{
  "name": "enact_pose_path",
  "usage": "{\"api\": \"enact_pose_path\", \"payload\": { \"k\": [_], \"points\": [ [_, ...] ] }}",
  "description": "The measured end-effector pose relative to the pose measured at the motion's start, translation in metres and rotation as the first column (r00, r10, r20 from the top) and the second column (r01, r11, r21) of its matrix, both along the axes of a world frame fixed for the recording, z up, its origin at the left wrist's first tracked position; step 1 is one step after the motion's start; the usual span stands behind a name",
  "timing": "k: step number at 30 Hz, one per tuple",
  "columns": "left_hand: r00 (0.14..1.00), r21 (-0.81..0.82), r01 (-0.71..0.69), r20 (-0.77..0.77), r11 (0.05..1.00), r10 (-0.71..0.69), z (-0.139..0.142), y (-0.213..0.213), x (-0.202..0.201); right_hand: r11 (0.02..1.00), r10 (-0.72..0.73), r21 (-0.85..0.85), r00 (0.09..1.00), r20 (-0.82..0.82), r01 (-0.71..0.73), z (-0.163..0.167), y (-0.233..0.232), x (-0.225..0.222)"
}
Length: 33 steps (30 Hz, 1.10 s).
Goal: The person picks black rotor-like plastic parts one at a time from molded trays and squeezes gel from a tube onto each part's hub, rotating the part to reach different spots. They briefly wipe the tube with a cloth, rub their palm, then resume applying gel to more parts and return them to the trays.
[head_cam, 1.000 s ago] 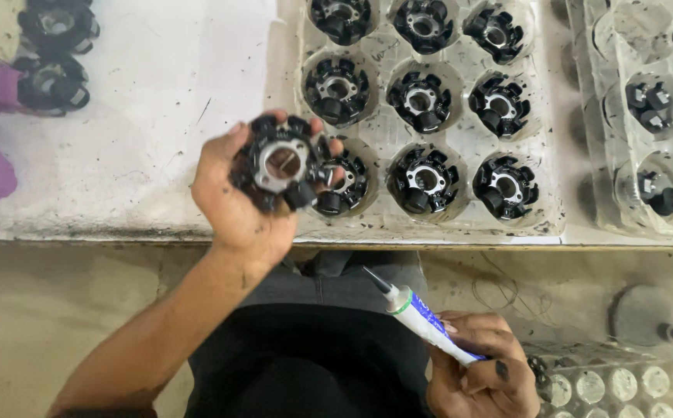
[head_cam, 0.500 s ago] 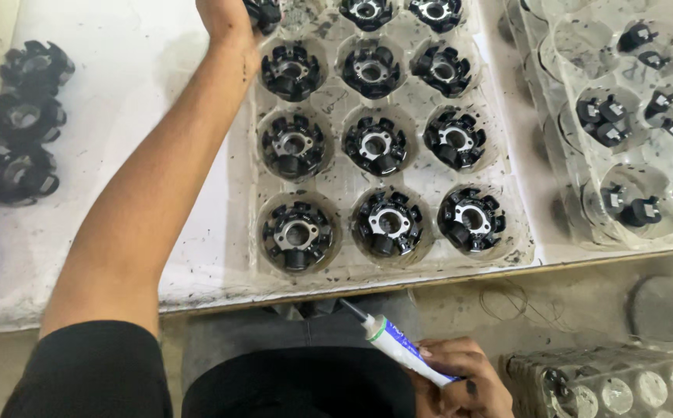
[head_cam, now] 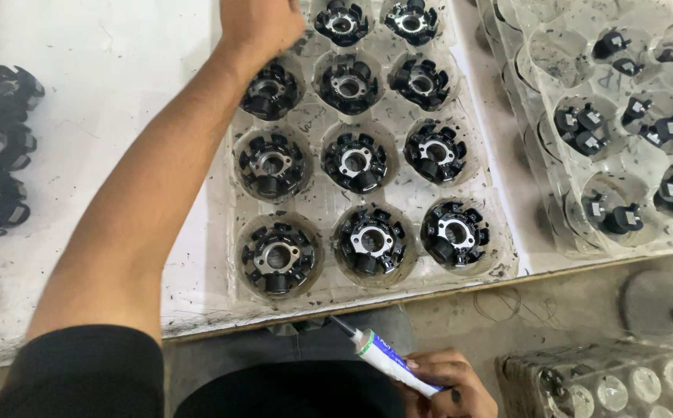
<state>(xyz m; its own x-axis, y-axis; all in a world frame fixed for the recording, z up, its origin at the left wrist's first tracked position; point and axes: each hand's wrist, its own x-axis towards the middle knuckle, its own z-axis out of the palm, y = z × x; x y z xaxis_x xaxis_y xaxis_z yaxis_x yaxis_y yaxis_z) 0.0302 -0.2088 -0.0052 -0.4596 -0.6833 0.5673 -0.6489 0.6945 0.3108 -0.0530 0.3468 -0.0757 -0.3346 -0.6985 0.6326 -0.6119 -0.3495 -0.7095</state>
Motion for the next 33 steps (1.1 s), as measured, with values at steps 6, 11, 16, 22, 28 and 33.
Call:
{"api": "enact_pose_path", "payload": {
  "k": [6,11,16,22,28,33],
  "points": [
    [0.901,0.042,0.330,0.283,0.943,-0.328,0.014,0.094,-0.020,0.997,-0.044,-0.062,0.986,0.164,0.055,0.017,-0.012,0.028],
    [0.830,-0.070,0.230,0.535,0.971,-0.158,0.009,0.112,-0.038,0.996,-0.094,0.020,0.982,0.163,0.092,0.031,-0.002,0.035],
    [0.841,0.027,0.160,0.520,0.987,-0.150,0.014,0.121,-0.038,0.986,-0.020,-0.151,0.951,0.308,0.070,0.025,0.000,0.045],
    [0.983,0.332,0.125,0.088,0.935,-0.162,0.048,0.165,-0.003,0.961,0.263,-0.273,0.437,0.860,-0.042,0.019,0.009,0.029],
    [0.782,0.683,0.583,-0.618,0.441,-0.075,0.065,0.269,0.110,0.975,0.221,-0.205,0.386,0.896,-0.084,0.017,0.004,0.020],
    [0.031,0.098,0.967,-0.961,0.236,0.274,0.048,0.358,0.147,0.983,0.176,-0.128,0.501,0.847,-0.130,0.025,-0.006,0.035]
  ]
}}
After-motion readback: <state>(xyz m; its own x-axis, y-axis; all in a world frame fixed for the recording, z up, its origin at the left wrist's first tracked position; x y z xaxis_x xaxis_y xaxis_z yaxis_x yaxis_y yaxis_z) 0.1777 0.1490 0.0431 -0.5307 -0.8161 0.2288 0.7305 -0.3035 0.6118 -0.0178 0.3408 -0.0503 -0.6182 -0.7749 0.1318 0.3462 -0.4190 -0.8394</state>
